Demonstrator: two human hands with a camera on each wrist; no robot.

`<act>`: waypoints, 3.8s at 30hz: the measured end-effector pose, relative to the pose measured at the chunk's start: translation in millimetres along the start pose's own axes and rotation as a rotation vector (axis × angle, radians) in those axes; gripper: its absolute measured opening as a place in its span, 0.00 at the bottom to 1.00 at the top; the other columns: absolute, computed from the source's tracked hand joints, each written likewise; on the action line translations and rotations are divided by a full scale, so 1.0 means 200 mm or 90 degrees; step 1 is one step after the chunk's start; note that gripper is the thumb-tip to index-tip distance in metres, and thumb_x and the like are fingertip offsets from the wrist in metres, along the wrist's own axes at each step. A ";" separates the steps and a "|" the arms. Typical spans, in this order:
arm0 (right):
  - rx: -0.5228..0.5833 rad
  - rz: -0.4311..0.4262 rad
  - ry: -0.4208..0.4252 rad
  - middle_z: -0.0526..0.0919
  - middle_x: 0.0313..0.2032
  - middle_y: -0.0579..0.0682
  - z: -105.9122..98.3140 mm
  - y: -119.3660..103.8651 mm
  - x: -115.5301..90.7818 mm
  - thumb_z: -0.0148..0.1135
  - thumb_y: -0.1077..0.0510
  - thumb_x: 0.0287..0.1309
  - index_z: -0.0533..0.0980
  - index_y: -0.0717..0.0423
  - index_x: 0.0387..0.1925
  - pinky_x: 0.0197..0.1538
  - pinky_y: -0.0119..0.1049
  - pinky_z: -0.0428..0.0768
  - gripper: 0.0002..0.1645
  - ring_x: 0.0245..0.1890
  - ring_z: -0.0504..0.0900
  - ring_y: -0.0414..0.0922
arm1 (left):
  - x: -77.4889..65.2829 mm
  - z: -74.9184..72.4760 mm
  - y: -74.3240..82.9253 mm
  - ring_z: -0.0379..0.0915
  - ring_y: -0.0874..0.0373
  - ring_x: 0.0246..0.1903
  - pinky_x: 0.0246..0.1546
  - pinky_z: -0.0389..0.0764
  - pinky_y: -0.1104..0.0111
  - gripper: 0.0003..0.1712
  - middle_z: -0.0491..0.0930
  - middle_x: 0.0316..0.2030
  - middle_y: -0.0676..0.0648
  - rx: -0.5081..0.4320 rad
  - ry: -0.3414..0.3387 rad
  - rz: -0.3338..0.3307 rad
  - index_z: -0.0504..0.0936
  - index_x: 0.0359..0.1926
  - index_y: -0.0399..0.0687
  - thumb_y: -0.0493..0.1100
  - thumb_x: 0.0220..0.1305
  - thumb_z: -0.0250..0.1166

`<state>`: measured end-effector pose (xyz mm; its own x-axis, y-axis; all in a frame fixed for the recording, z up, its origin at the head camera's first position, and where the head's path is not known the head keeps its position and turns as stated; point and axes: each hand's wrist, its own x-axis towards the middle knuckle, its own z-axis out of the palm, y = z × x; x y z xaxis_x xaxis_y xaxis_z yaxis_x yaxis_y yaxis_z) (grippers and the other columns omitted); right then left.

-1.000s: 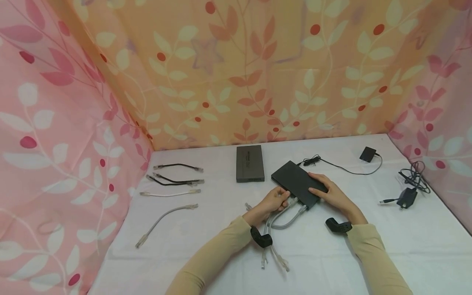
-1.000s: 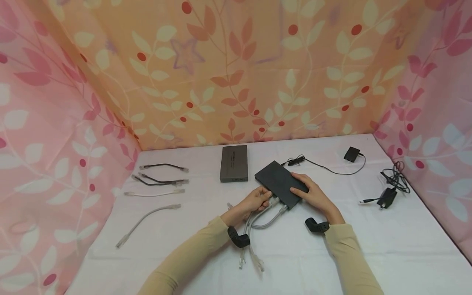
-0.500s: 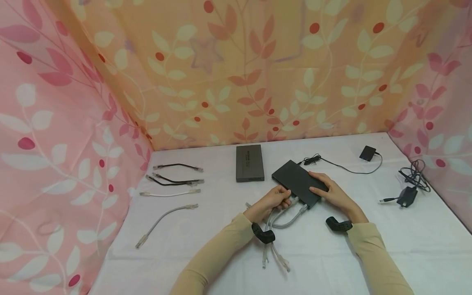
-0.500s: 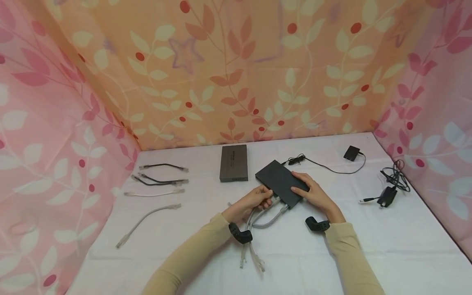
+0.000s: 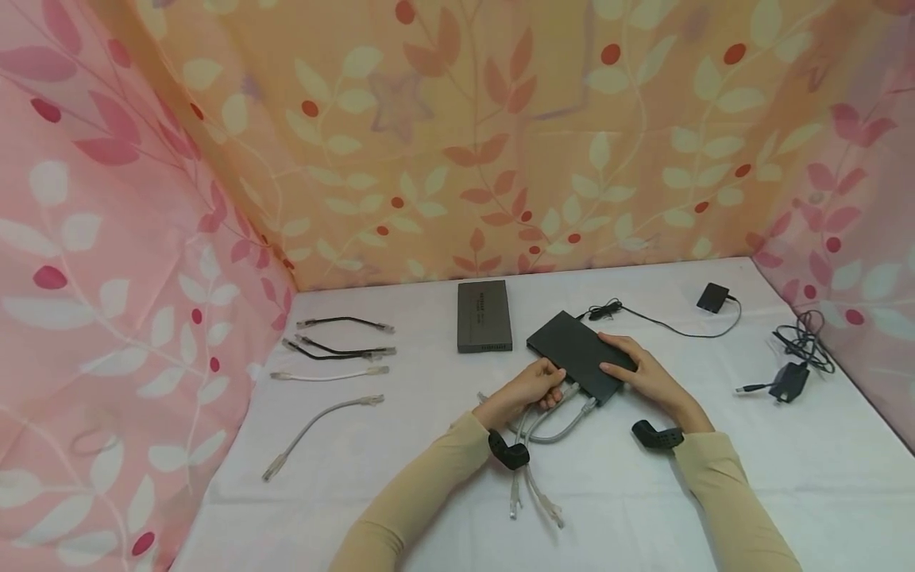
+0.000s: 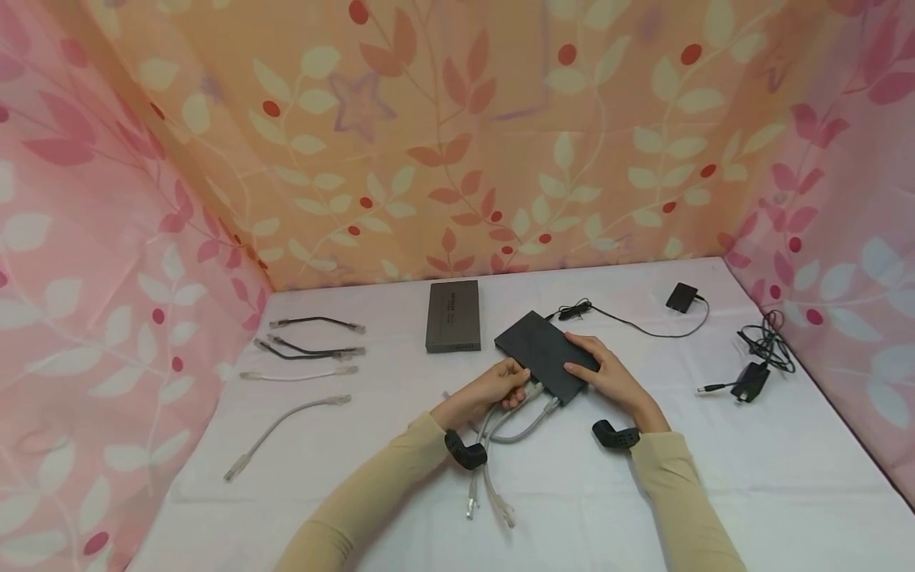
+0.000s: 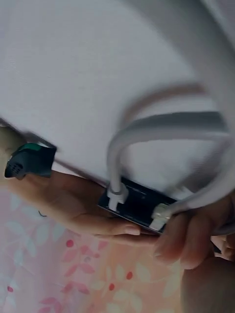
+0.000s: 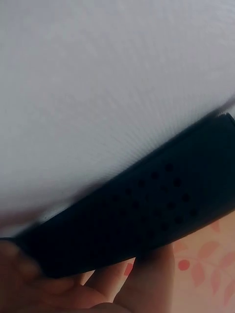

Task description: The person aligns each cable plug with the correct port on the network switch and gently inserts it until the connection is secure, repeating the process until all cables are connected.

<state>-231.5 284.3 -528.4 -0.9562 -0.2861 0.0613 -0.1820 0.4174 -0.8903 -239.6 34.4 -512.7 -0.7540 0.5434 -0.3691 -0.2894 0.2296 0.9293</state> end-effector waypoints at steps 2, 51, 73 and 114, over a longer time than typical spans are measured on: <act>-0.003 -0.003 0.000 0.55 0.66 0.60 0.00 0.00 0.01 0.61 0.52 0.59 0.57 0.51 0.69 0.63 0.64 0.46 0.39 0.68 0.49 0.62 | 0.00 -0.03 0.00 0.67 0.63 0.15 0.17 0.68 0.75 0.11 0.74 0.19 0.50 0.009 -0.029 0.016 0.68 0.38 0.45 0.48 0.70 0.51; -0.020 -0.039 0.004 0.60 0.64 0.56 0.02 0.02 -0.02 0.61 0.54 0.59 0.60 0.51 0.67 0.63 0.63 0.51 0.37 0.66 0.54 0.59 | -0.40 -0.37 -0.05 0.69 0.68 0.25 0.26 0.70 0.76 0.06 0.75 0.24 0.60 0.601 0.225 0.237 0.84 0.31 0.54 0.49 0.59 0.64; -0.015 -0.049 0.006 0.61 0.64 0.56 0.03 0.03 -0.02 0.61 0.55 0.59 0.60 0.51 0.67 0.63 0.62 0.52 0.36 0.66 0.55 0.59 | -0.59 -0.59 -0.11 0.71 0.65 0.28 0.30 0.72 0.72 0.03 0.75 0.26 0.59 0.630 0.299 0.225 0.84 0.31 0.54 0.46 0.58 0.65; -0.018 -0.014 0.003 0.60 0.64 0.62 0.03 -0.15 -0.07 0.60 0.56 0.59 0.59 0.59 0.67 0.63 0.64 0.50 0.36 0.66 0.54 0.62 | -0.94 -1.00 -0.31 0.74 0.46 0.41 0.46 0.73 0.54 0.12 0.79 0.37 0.43 0.658 0.404 0.155 0.80 0.42 0.37 0.34 0.55 0.66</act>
<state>-211.8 269.1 -504.7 -0.9530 -0.2911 0.0837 -0.2096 0.4347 -0.8759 -198.0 -242.9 -497.2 -0.9590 0.2393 0.1521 0.2818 0.8640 0.4173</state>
